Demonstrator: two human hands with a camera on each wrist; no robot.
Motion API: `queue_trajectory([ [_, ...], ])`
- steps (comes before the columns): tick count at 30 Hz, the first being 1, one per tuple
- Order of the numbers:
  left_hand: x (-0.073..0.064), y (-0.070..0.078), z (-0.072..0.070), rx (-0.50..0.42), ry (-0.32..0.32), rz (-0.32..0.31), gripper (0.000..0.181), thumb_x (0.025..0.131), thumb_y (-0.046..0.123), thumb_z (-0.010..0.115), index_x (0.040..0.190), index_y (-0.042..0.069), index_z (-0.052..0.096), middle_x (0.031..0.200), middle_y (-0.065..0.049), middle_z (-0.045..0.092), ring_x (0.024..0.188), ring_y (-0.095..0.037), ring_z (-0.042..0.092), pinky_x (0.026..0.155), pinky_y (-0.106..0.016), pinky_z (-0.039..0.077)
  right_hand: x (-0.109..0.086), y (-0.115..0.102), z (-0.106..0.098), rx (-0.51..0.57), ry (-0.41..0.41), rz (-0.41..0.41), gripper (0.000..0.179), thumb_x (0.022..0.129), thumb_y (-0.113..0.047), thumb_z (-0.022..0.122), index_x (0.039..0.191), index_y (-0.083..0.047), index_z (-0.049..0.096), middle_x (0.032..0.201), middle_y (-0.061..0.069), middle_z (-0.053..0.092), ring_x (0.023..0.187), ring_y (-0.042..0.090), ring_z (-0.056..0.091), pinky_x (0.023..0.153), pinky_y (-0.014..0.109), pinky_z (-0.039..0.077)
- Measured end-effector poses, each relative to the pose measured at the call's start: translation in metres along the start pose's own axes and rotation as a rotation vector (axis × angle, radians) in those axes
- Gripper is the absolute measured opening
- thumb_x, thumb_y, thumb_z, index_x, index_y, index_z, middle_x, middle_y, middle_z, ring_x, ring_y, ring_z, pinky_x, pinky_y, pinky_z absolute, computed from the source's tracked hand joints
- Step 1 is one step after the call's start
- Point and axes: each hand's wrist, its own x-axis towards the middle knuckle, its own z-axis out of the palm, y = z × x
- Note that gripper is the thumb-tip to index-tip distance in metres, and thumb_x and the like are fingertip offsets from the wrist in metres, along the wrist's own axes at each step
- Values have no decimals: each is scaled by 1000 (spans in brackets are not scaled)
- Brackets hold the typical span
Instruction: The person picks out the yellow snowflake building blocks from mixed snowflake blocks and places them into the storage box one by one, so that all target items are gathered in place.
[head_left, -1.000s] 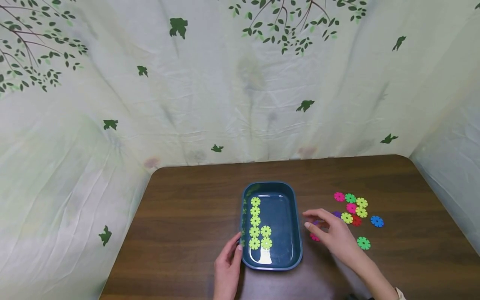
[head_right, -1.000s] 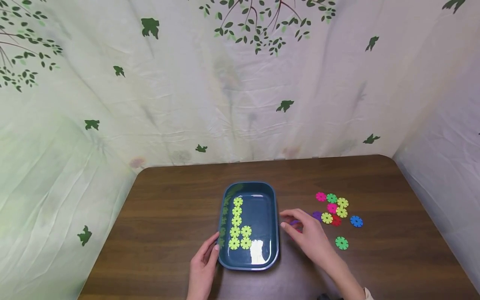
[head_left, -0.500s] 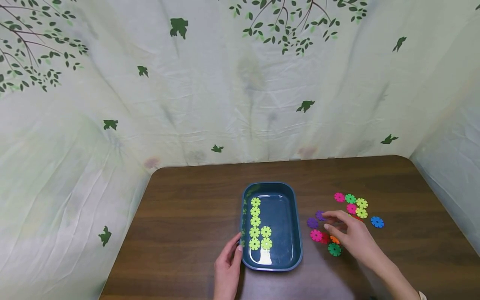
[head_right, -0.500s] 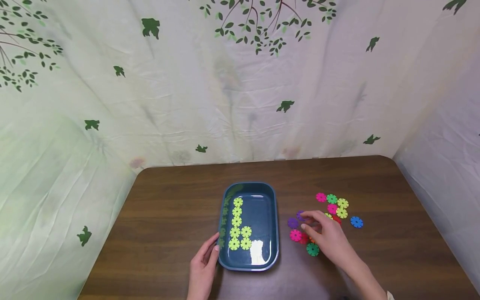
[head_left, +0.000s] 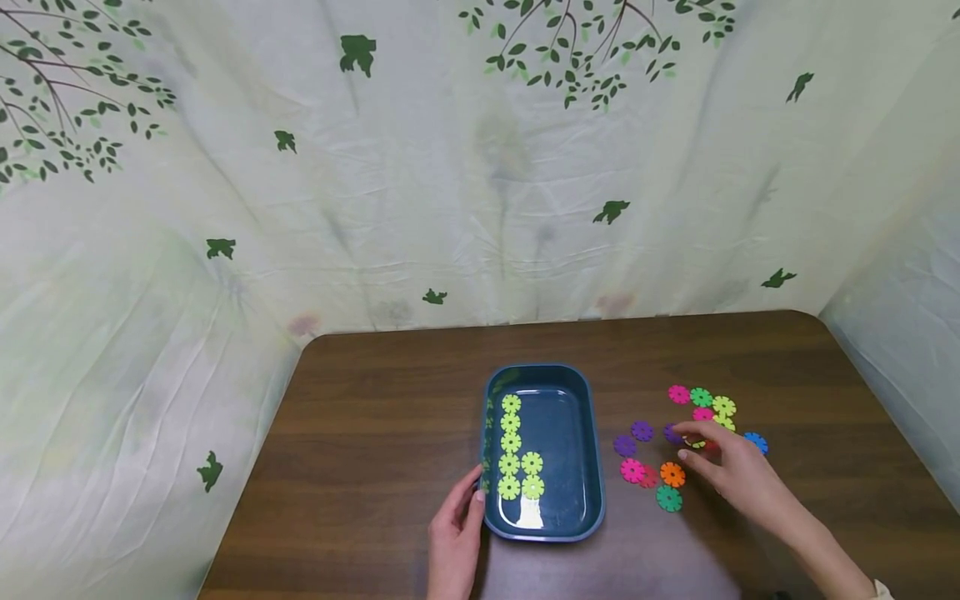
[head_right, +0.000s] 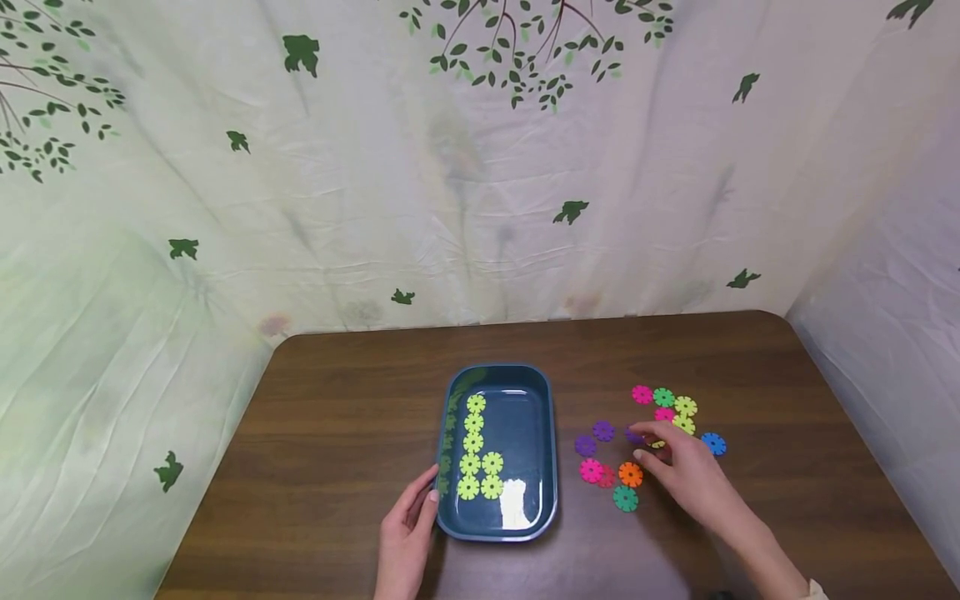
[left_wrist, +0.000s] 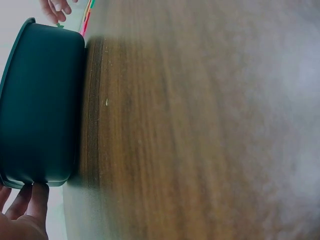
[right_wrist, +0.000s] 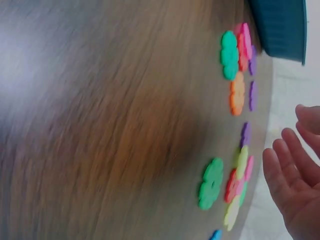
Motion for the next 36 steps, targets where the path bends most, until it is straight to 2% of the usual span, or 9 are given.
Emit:
queue_trajectory([
  [5,1,-1,1,-6,0,5,32,99,13,60,129,23,64,136,-5,58,126,-26,53,104,-46,43,1,10,-6,3,-3,15,36,91,-13,72,125,-11,63,106,3,67,83,18,62,56,25,50],
  [12,0,-1,1,7,10,5,32,98,13,60,129,23,64,136,-4,59,126,-26,54,105,-46,43,8,21,-7,-85,19,-23,37,86,-5,74,122,-10,65,104,0,66,84,15,59,66,30,53],
  [18,1,-1,2,10,11,6,32,98,13,60,128,23,65,135,-4,59,126,-26,54,105,-47,43,12,29,-6,-94,4,-25,37,85,-5,76,120,-8,65,102,0,66,85,17,59,69,32,54],
  [27,0,-1,2,7,18,23,32,98,12,60,128,23,65,135,-4,60,126,-26,54,104,-45,43,18,38,-6,-114,-28,-24,37,84,-3,76,118,-8,65,90,-3,58,78,13,51,61,26,48],
  [36,0,-1,2,5,20,8,32,98,13,60,129,22,65,135,-5,59,126,-26,54,105,-44,43,22,40,-4,-127,-36,-52,31,83,-3,76,113,-5,66,89,-1,55,74,11,49,60,25,46],
])
